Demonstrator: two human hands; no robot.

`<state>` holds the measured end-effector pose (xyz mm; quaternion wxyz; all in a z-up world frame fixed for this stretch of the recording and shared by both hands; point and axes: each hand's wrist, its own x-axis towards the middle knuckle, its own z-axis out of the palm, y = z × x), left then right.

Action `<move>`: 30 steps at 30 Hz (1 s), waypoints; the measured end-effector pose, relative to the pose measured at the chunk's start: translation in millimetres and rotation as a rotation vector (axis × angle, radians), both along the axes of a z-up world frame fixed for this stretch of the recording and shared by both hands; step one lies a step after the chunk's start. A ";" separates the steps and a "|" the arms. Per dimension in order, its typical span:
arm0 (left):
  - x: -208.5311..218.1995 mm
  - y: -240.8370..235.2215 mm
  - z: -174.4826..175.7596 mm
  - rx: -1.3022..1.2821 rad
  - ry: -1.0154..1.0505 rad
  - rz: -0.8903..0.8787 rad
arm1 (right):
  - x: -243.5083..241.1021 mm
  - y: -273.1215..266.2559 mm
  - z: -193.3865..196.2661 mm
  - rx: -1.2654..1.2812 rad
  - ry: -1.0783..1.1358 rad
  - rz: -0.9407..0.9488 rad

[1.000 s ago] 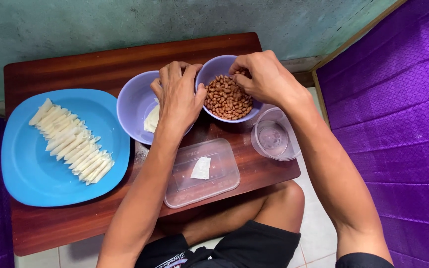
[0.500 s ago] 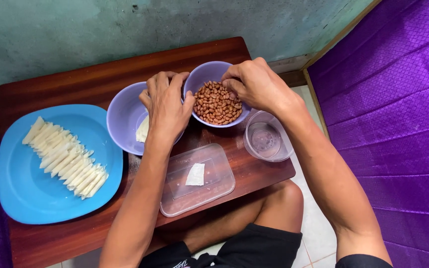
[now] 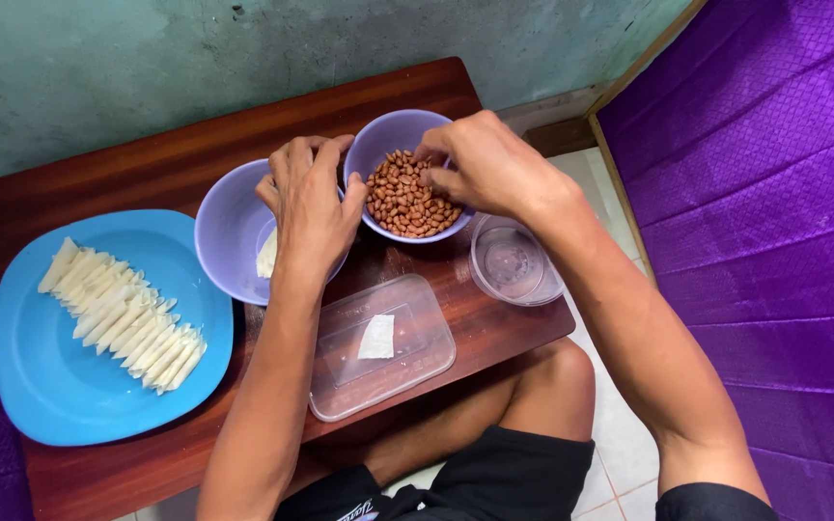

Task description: The person sits on the floor and wraps peanuts in thin white sheets. They place a sheet on a plastic lid, add peanuts from a bowl, fold the sheet into a small packet, and place it on a blue plate. This process is repeated multiple times.

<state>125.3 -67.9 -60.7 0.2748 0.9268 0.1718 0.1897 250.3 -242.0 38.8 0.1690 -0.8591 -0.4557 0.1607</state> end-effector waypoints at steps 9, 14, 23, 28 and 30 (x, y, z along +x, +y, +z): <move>0.3 -1.4 1.3 0.010 0.004 -0.004 | 24.3 44.7 -94.4 -0.257 -0.041 0.035; 0.5 -1.9 4.8 0.009 0.001 -0.004 | 17.6 38.5 -39.1 -0.105 -0.028 0.006; 0.6 -1.1 1.0 0.019 -0.007 0.004 | 9.7 25.1 -18.3 -0.013 0.029 -0.002; -0.7 -1.7 -1.0 0.008 -0.009 0.007 | 4.8 24.2 -11.4 -0.001 0.054 0.015; 0.8 -0.2 -1.8 0.013 -0.010 0.004 | 7.0 27.2 -11.5 0.022 0.076 0.026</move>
